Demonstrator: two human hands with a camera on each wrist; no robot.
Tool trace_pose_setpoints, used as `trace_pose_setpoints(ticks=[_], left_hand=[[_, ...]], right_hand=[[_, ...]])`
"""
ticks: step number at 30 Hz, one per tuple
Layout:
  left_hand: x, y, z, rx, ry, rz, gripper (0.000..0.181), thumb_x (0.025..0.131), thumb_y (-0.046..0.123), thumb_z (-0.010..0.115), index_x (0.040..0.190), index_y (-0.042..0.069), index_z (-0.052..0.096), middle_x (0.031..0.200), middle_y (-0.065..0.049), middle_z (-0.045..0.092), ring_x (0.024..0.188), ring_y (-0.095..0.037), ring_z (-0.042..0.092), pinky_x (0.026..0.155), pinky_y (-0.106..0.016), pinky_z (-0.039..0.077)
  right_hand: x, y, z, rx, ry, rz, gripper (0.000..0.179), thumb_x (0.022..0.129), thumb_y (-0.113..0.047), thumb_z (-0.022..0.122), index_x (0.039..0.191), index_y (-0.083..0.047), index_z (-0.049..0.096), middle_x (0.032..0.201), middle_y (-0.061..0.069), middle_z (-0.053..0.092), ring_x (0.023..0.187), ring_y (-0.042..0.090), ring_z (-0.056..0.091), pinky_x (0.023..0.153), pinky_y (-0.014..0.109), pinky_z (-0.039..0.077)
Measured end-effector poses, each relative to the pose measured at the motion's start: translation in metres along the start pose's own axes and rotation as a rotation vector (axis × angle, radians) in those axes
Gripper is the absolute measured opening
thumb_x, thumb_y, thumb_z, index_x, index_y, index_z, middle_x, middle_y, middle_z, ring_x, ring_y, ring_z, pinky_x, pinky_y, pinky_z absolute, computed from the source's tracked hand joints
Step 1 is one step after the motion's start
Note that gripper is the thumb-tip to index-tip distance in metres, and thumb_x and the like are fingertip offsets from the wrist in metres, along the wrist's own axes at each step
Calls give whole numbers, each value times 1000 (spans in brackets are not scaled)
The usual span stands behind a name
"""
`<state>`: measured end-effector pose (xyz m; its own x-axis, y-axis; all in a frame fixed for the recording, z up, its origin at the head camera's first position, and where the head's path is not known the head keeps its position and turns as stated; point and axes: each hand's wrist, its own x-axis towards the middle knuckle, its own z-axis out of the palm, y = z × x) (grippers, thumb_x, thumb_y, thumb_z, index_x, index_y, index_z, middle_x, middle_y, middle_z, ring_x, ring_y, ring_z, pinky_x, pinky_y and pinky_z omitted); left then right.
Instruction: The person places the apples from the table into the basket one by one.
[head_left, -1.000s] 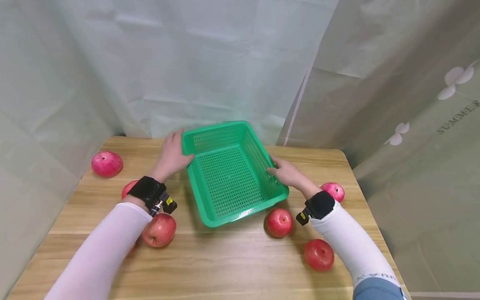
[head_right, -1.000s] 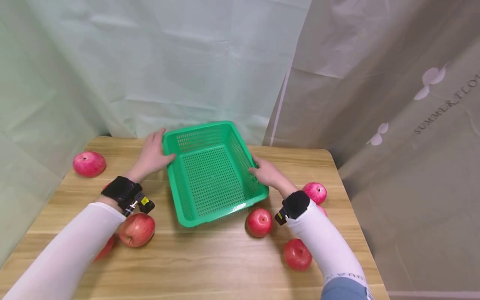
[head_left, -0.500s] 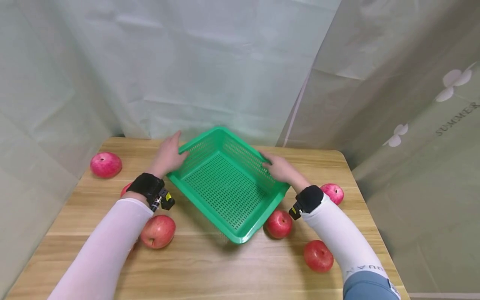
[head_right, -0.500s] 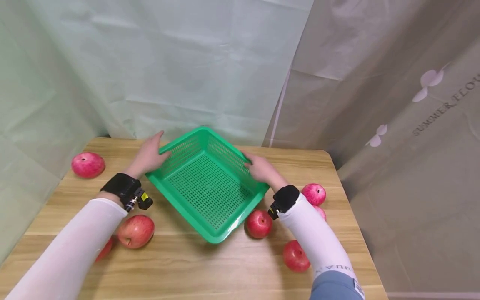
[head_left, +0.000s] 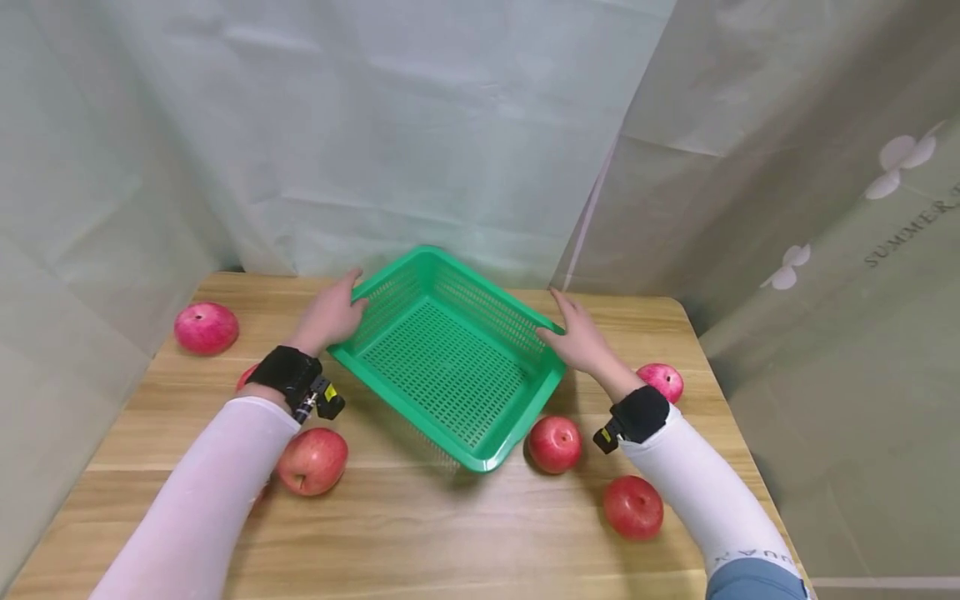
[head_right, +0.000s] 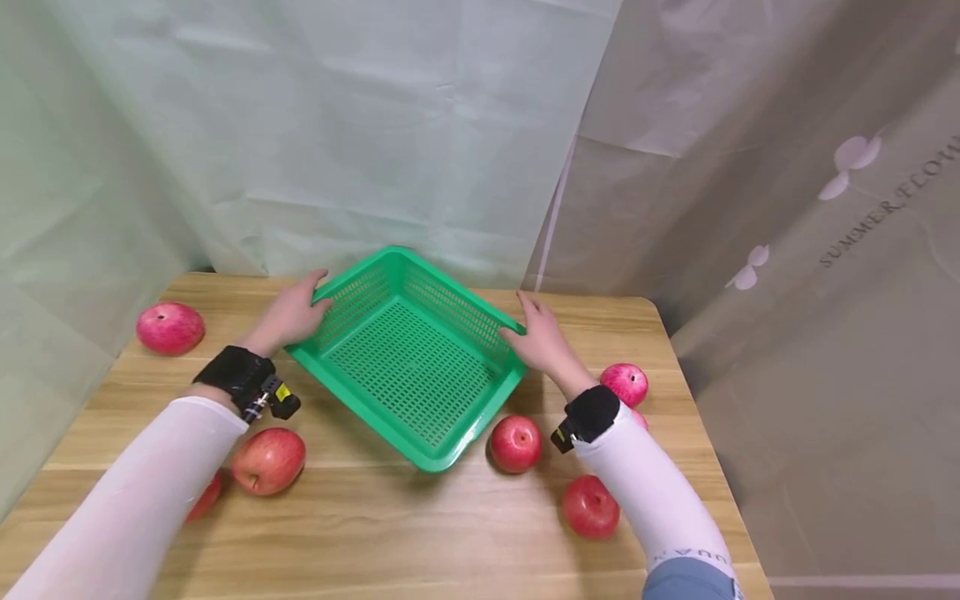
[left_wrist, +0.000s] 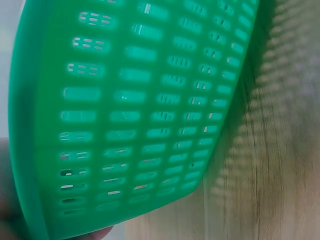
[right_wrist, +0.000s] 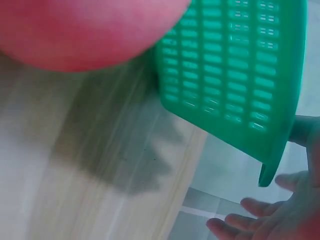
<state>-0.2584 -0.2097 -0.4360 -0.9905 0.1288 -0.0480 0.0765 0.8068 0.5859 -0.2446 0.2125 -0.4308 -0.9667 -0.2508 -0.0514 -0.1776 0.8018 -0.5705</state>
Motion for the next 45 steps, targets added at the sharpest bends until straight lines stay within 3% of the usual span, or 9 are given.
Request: trace_pose_setpoints(ticks=[5, 12, 16, 20, 25, 29, 35, 42, 45], left_hand=[[-3, 0, -1, 12, -5, -21, 64, 113, 18, 46, 167, -5, 20, 157, -40, 40, 132, -54, 52, 109, -68, 43], [-10, -2, 0, 2, -8, -52, 63, 113, 19, 42, 167, -6, 21, 154, -41, 43, 108, -45, 60, 83, -55, 53], [-15, 0, -1, -19, -27, -65, 65, 112, 18, 41, 167, -7, 18, 149, -42, 47, 90, -38, 63, 68, -46, 55], [-19, 1, -5, -38, -54, -73, 68, 109, 17, 43, 167, -8, 17, 144, -41, 50, 80, -33, 63, 60, -39, 54], [-20, -2, -9, -10, -66, -67, 72, 109, 24, 47, 166, -8, 19, 152, -40, 45, 96, -39, 62, 71, -44, 53], [-19, -5, -9, -17, -76, -82, 74, 110, 31, 47, 167, -6, 19, 159, -39, 38, 116, -46, 56, 89, -56, 52], [-17, -5, -5, -63, -83, -86, 76, 110, 36, 49, 167, -5, 21, 163, -37, 35, 141, -52, 45, 110, -67, 42], [-15, 6, -1, -111, -73, -64, 77, 111, 35, 50, 168, -6, 19, 163, -37, 35, 140, -52, 47, 111, -65, 44], [-14, 11, 2, -160, -64, -52, 75, 111, 32, 50, 168, -5, 18, 158, -37, 41, 129, -50, 56, 103, -61, 51]], right_hand=[[-17, 6, -2, 45, -7, 36, 93, 105, -35, 65, 172, -5, 8, 171, 32, 22, 156, 50, 26, 123, 66, 27], [-42, -2, -1, 142, -126, 108, 105, 104, -45, 63, 171, -8, -9, 154, 35, 48, 132, 45, 58, 112, 63, 45], [-48, -7, 3, 277, -195, 96, 103, 105, -33, 66, 171, -10, -10, 139, 30, 61, 115, 34, 69, 106, 58, 53], [-46, -9, 6, 405, -225, 76, 102, 105, -15, 64, 171, -13, -14, 138, 33, 60, 102, 30, 75, 93, 55, 61], [-38, -5, 8, 413, -173, 125, 110, 101, -13, 65, 168, -14, -23, 147, 35, 50, 113, 32, 68, 104, 51, 54], [-32, -2, 8, 375, -119, 152, 108, 99, -15, 64, 168, -9, -19, 150, 35, 46, 123, 36, 59, 111, 52, 45], [-22, 6, 10, 358, -80, 148, 96, 99, -12, 58, 169, -3, -7, 145, 36, 51, 115, 37, 66, 101, 49, 56], [-15, 11, 5, 305, -81, 126, 89, 101, -13, 54, 170, -4, -3, 148, 37, 49, 118, 38, 62, 104, 52, 52], [-13, 12, 4, 304, -86, 124, 88, 103, -13, 52, 171, -6, -3, 150, 37, 48, 117, 39, 63, 101, 52, 54]])
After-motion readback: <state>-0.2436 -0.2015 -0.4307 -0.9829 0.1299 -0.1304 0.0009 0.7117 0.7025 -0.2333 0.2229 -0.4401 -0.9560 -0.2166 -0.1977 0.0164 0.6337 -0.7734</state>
